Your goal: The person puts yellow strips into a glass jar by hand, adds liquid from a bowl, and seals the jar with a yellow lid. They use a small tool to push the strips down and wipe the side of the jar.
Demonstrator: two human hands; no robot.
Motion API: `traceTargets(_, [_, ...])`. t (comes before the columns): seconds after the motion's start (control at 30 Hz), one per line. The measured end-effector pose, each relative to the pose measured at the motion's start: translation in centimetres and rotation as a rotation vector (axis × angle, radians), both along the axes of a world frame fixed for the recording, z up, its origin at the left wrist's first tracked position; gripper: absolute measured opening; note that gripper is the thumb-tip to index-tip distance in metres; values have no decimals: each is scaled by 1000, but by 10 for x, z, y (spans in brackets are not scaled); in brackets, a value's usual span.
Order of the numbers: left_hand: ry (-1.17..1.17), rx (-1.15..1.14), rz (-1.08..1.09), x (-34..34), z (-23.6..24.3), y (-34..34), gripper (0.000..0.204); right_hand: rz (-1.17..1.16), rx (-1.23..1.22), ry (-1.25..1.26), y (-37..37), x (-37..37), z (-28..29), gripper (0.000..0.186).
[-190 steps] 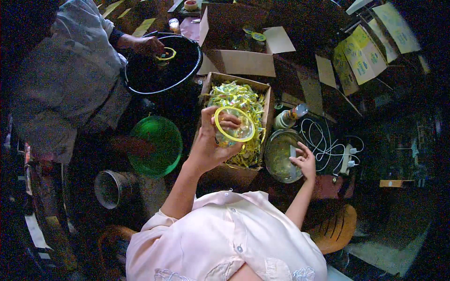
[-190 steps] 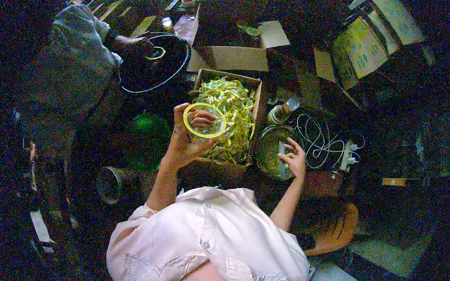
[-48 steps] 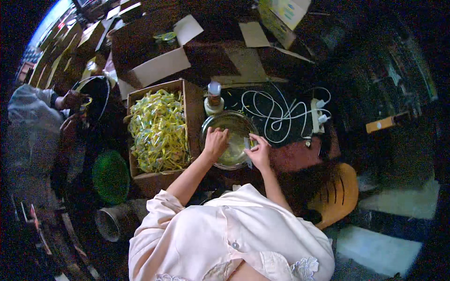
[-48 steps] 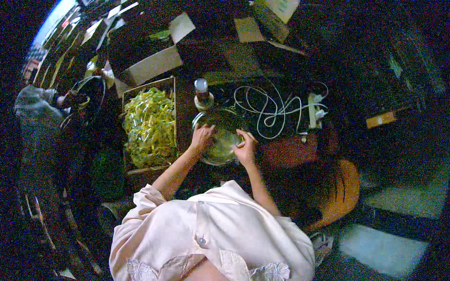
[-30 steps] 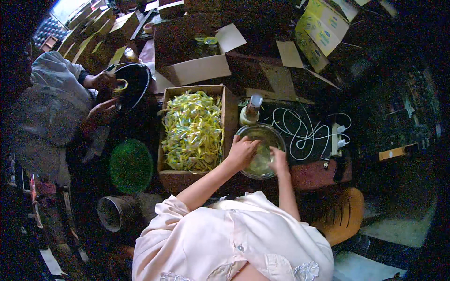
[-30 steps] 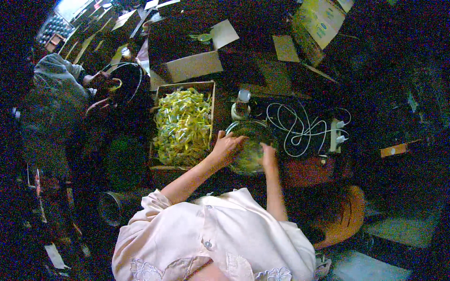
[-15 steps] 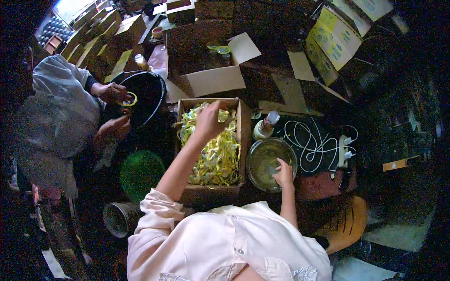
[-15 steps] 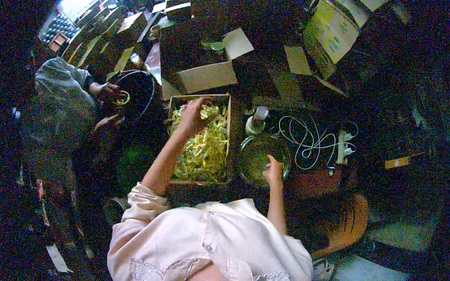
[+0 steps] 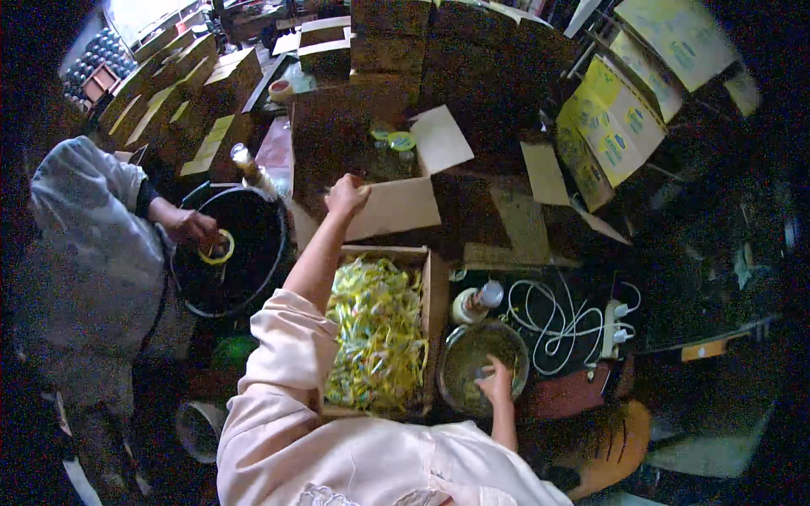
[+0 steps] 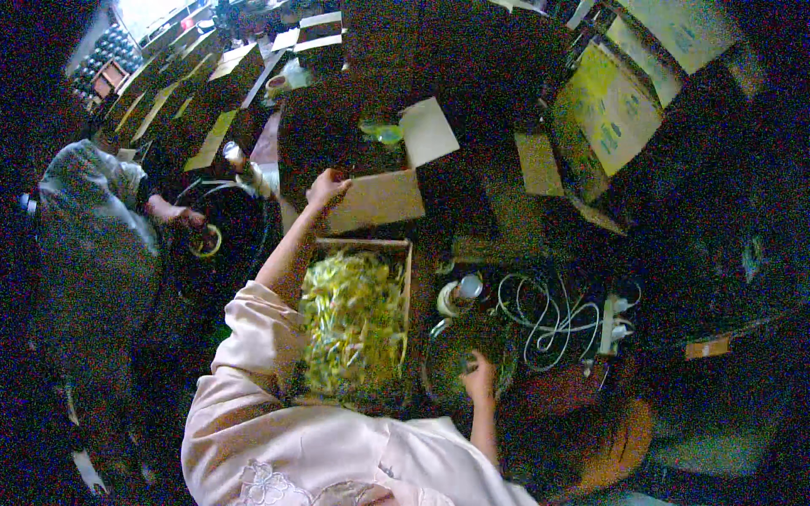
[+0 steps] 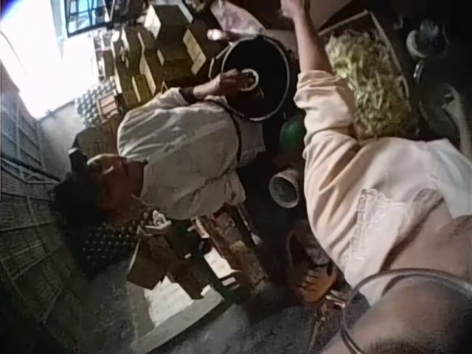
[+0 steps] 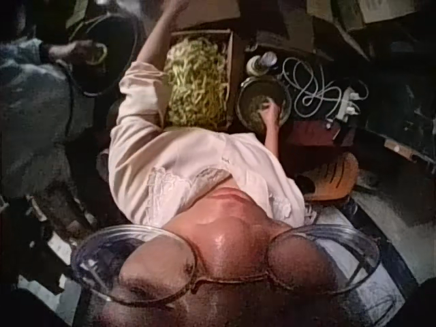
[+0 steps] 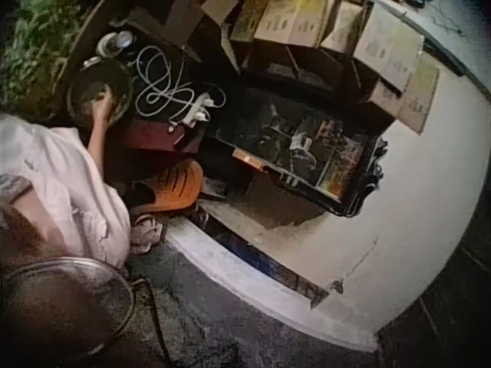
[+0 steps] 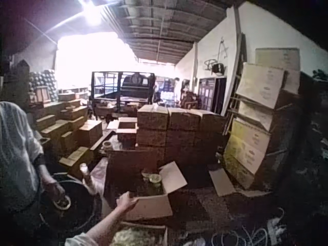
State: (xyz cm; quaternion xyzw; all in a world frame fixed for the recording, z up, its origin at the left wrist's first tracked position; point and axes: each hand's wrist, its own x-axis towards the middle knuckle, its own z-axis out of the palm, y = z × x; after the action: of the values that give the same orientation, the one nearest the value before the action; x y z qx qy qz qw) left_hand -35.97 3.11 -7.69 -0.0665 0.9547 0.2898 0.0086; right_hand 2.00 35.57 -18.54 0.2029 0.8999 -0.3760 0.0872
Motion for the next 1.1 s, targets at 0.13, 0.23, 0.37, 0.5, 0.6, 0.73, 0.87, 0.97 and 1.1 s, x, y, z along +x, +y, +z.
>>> traceTargets(0.13, [-65,-145,84,-51,-21,-9,49,-42,140,-38,-8,-7,-1,64])
traceTargets(0.23, [-201,-207,73,-85,-46,-1,59,-28,239,-74,-4,-2,-22,62])
traceTargets(0.37, [-383,-194,34,-142,-119,-31,60,-43,156,-220,-16,-23,4,60])
traceTargets(0.5, [-575,-173,-120,-178,-162,-13,58,-63,105,-257,-21,-43,36,61])
traceTargets(0.6, [-672,-62,-163,-181,-148,26,57,97,339,-204,-11,-31,20,66])
traceTargets(0.73, [-736,166,-128,-175,-144,21,56,-103,71,-297,-15,-35,36,73])
traceTargets(0.87, [-802,603,-20,-168,-151,5,55,17,177,-224,-6,-18,20,75])
traceTargets(0.97, [-814,991,56,-166,-143,-8,54,92,268,-180,-10,-23,35,76])
traceTargets(1.1, [-737,1334,78,-159,-99,-11,53,4,184,-216,-9,-24,35,75])
